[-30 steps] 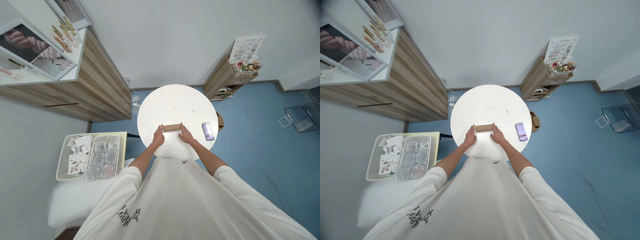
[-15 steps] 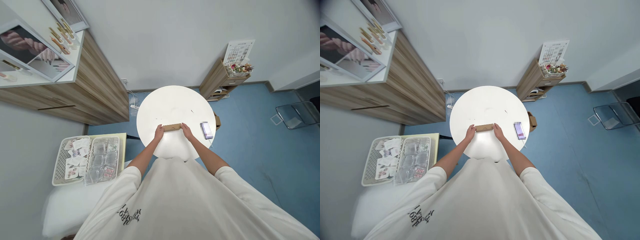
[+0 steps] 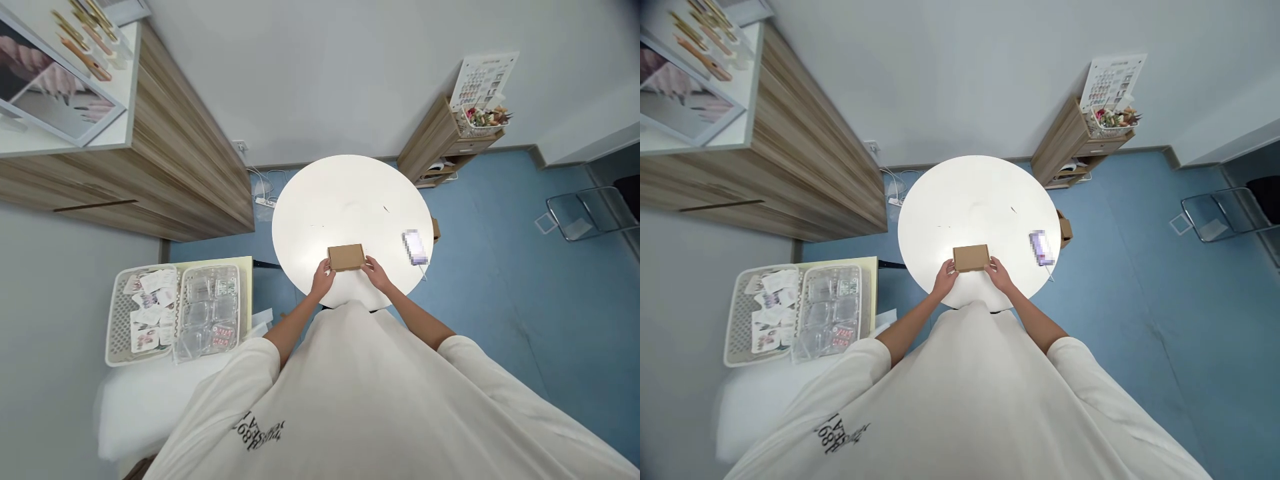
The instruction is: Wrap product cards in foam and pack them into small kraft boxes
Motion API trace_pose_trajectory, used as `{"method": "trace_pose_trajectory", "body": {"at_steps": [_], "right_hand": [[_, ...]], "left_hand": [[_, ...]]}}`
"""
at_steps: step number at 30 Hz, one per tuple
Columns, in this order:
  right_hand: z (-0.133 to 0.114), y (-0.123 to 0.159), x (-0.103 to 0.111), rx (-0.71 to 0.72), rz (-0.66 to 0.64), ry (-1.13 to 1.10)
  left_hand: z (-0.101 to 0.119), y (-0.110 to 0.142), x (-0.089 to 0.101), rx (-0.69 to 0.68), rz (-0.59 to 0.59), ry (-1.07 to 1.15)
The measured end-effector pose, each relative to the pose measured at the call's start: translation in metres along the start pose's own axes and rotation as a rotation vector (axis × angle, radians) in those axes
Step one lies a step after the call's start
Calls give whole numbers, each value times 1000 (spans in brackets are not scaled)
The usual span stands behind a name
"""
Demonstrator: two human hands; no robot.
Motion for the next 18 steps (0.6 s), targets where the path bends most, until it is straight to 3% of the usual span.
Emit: {"method": "trace_pose_trajectory", "body": {"at_steps": [5, 11, 18], "right_hand": [[14, 4, -5, -96, 22, 72], [14, -4, -7, -71, 31, 42], [15, -12, -7, -9, -5, -26]], "left_hand": [[-17, -1, 3, 92, -9, -21], [-1, -5, 5, 114, -45, -62], [6, -12, -10, 55, -68, 60]]}}
Point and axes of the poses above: each hand's wrist, its own y-axis away from the middle knuckle, its own x-axis out of the back of the hand, z = x × y, the point moved 5 cm from there along -y, towards the middle knuckle, and after that the axes turned 15 degrees about -z, right-handed, at the moved point
